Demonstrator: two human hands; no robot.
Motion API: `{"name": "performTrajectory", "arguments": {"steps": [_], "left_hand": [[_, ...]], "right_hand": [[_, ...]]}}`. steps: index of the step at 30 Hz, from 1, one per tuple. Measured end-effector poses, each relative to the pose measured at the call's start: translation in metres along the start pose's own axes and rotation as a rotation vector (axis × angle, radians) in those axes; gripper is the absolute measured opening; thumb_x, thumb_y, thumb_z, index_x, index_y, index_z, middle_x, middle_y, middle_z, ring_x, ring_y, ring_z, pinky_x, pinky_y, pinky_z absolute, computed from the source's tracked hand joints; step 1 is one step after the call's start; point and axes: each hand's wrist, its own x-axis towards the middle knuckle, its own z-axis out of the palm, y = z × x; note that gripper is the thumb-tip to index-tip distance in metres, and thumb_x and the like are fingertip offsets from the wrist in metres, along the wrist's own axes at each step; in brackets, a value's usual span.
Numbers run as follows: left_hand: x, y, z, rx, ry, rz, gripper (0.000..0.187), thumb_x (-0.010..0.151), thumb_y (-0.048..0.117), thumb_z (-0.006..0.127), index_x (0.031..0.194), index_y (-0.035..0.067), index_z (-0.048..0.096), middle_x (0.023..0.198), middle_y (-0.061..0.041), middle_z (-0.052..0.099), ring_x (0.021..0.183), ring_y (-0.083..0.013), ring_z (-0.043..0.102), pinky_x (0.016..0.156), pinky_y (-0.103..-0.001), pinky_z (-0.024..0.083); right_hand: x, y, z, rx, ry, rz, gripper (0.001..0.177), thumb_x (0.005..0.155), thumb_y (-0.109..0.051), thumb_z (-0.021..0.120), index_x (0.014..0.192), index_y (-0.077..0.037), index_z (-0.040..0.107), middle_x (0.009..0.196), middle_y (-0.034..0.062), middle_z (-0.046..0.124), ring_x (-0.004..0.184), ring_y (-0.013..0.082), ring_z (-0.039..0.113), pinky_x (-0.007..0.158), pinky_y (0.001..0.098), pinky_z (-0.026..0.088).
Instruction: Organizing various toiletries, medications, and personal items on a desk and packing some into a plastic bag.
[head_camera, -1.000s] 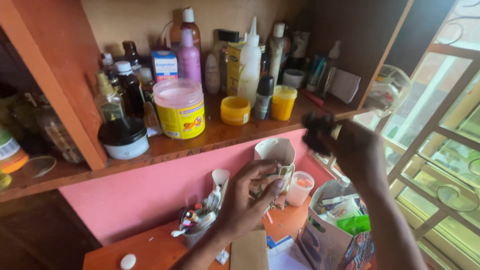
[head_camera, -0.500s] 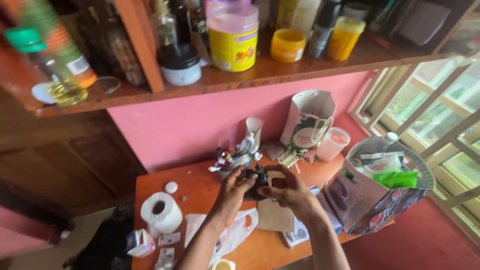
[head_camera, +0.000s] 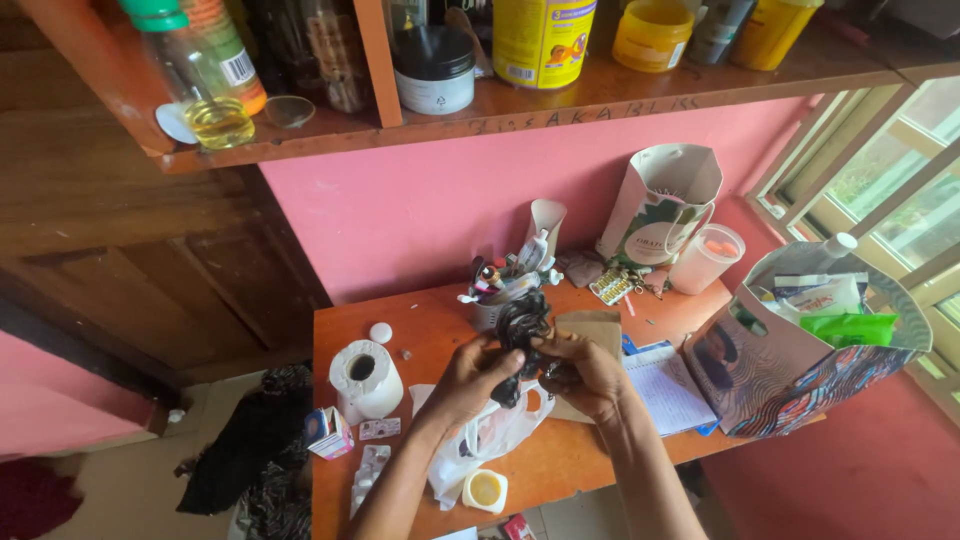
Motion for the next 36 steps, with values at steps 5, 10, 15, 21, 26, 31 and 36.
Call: {"name": "performTrajectory", "arguments": {"steps": [5,10,15,21,26,31,36], "left_hand": [[0.015,-0.013,-0.011,0.260,0.072,0.004,0.028,0.099,0.018,0.066,0.119,0.000,0.070,0.105,-0.005,0.075,0.091,-0.0066,0.068,0.081,-0.026,0.057],[0.015,0.004,0.007,0.111,0.194,0.076,0.026,0.099,0.017,0.062,0.121,0.005,0.067,0.103,0.000,0.073,0.091,-0.0053,0.067,0.080,-0.025,0.057],[0.013,-0.006,0.007,0.076,0.125,0.135,0.018,0.097,0.005,0.066,0.114,0.001,0.067,0.099,-0.002,0.072,0.089,-0.0079,0.068,0.080,-0.027,0.059],[0.001,0.006,0.015,0.056,0.050,0.008,0.020,0.098,0.008,0.061,0.118,0.005,0.065,0.093,-0.004,0.072,0.083,-0.0094,0.068,0.073,-0.025,0.057],[0.004,-0.002,0.000,-0.070,0.091,-0.053,0.029,0.092,0.004,0.068,0.121,0.005,0.064,0.103,0.000,0.075,0.093,-0.0073,0.069,0.083,-0.024,0.057],[0.016,-0.024,0.000,0.008,0.085,0.027,0.038,0.073,0.000,0.080,0.109,0.006,0.071,0.104,-0.002,0.075,0.094,-0.0108,0.071,0.087,-0.030,0.060],[0.019,-0.032,0.002,0.790,0.217,0.514,0.027,0.064,0.013,0.096,0.075,0.000,0.075,0.085,-0.010,0.075,0.085,-0.0205,0.068,0.068,-0.035,0.053]], "right_hand": [[-0.010,-0.003,0.028,-0.580,0.037,-0.349,0.013,0.092,-0.018,0.074,0.096,-0.006,0.073,0.074,-0.0044,0.065,0.057,0.0020,0.046,0.051,0.0222,0.035],[-0.024,-0.008,0.035,-0.564,0.003,-0.266,0.025,0.089,-0.023,0.077,0.109,-0.007,0.073,0.070,-0.0053,0.054,0.054,0.0035,0.038,0.047,0.0235,0.028],[-0.004,0.015,0.014,-1.230,0.438,-0.759,0.025,0.085,-0.021,0.081,0.103,-0.007,0.072,0.071,0.0028,0.069,0.061,0.0110,0.059,0.056,0.0311,0.049],[0.024,0.042,-0.028,-1.500,0.633,-0.888,0.016,0.088,-0.027,0.081,0.097,-0.015,0.076,0.076,0.0045,0.068,0.064,0.0007,0.054,0.061,0.0298,0.046],[-0.044,-0.008,0.047,-0.710,0.344,-0.245,0.034,0.083,-0.024,0.079,0.116,-0.020,0.075,0.072,-0.0079,0.067,0.052,0.0034,0.042,0.046,0.0245,0.028],[-0.018,0.018,0.006,-0.808,0.354,-0.262,0.017,0.090,-0.019,0.080,0.100,-0.005,0.081,0.072,-0.0006,0.063,0.060,0.0071,0.048,0.051,0.0259,0.035],[-0.016,0.034,-0.011,-0.807,0.521,-0.436,0.021,0.087,-0.014,0.071,0.104,-0.006,0.081,0.087,-0.0003,0.080,0.077,0.0041,0.066,0.069,0.0238,0.053]]}}
